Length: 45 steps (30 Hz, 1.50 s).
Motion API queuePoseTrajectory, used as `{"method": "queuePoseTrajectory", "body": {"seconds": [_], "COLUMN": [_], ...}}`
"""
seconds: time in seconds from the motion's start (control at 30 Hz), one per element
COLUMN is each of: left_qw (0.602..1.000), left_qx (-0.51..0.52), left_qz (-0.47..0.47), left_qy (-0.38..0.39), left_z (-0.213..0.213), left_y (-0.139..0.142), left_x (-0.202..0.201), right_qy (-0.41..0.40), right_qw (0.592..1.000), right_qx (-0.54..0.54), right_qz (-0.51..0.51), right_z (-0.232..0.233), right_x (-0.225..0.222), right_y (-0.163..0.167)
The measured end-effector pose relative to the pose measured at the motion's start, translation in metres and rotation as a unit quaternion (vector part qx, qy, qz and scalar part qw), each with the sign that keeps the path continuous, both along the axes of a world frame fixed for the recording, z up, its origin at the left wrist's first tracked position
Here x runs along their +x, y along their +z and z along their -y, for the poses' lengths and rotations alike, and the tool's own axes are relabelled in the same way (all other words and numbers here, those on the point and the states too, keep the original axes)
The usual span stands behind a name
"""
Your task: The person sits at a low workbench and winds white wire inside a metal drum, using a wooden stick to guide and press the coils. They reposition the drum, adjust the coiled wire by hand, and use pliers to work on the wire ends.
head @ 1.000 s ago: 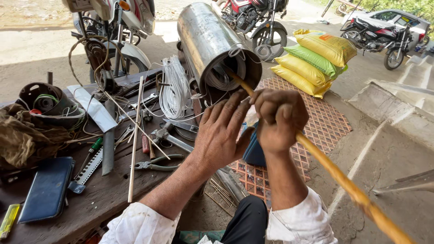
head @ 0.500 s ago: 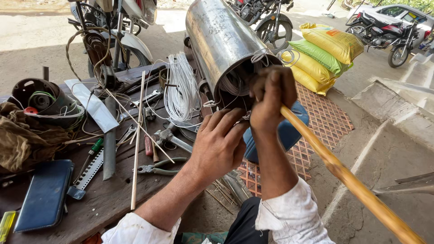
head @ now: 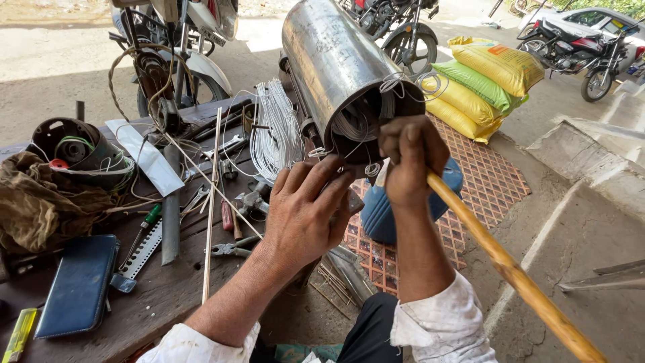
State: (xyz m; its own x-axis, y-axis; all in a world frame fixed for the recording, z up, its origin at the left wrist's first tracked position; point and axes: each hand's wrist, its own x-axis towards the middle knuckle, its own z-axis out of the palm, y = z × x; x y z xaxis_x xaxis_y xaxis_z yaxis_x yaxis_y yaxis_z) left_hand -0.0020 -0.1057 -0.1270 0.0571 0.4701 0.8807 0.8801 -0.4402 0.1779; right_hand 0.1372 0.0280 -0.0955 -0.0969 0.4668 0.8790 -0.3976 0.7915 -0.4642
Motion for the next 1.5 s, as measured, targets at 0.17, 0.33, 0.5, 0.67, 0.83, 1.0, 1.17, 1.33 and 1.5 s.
{"method": "queuePoseTrajectory", "body": {"seconds": [0.17, 0.33, 0.5, 0.67, 0.83, 1.0, 1.17, 1.33, 1.5], "left_qw": [0.995, 0.993, 0.991, 0.987, 0.986, 0.986, 0.986, 0.982, 0.984], "left_qx": [-0.024, -0.074, -0.084, -0.124, -0.129, -0.118, -0.118, -0.133, -0.147], "left_qz": [-0.086, -0.08, -0.084, -0.091, -0.094, -0.098, -0.106, -0.121, -0.092], "left_qy": [0.048, 0.053, 0.054, 0.044, 0.055, 0.061, 0.052, 0.051, 0.031], "left_z": [-0.004, -0.016, -0.02, -0.023, -0.02, -0.014, -0.013, -0.015, -0.016], "left_y": [0.005, 0.008, 0.006, 0.007, 0.013, 0.015, 0.015, 0.013, 0.014], "left_x": [0.009, 0.018, 0.017, 0.02, 0.024, 0.022, 0.016, 0.013, 0.016], "right_qy": [0.07, 0.031, -0.043, -0.097, -0.128, -0.036, -0.046, -0.012, 0.017], "right_qw": [0.995, 0.999, 0.997, 0.988, 0.984, 0.994, 0.997, 0.999, 0.999], "right_qx": [0.065, 0.037, -0.009, -0.054, 0.014, -0.044, -0.01, 0.029, 0.031], "right_qz": [-0.028, 0.013, 0.063, 0.105, 0.124, 0.091, 0.064, 0.021, -0.02], "right_z": [0.007, -0.005, -0.013, -0.02, -0.022, 0.004, 0.063, 0.076, 0.067], "right_x": [0.02, 0.016, 0.004, -0.01, -0.015, 0.001, 0.025, 0.046, 0.054], "right_y": [0.002, -0.001, -0.005, 0.002, 0.011, 0.022, 0.006, -0.008, -0.001]}}
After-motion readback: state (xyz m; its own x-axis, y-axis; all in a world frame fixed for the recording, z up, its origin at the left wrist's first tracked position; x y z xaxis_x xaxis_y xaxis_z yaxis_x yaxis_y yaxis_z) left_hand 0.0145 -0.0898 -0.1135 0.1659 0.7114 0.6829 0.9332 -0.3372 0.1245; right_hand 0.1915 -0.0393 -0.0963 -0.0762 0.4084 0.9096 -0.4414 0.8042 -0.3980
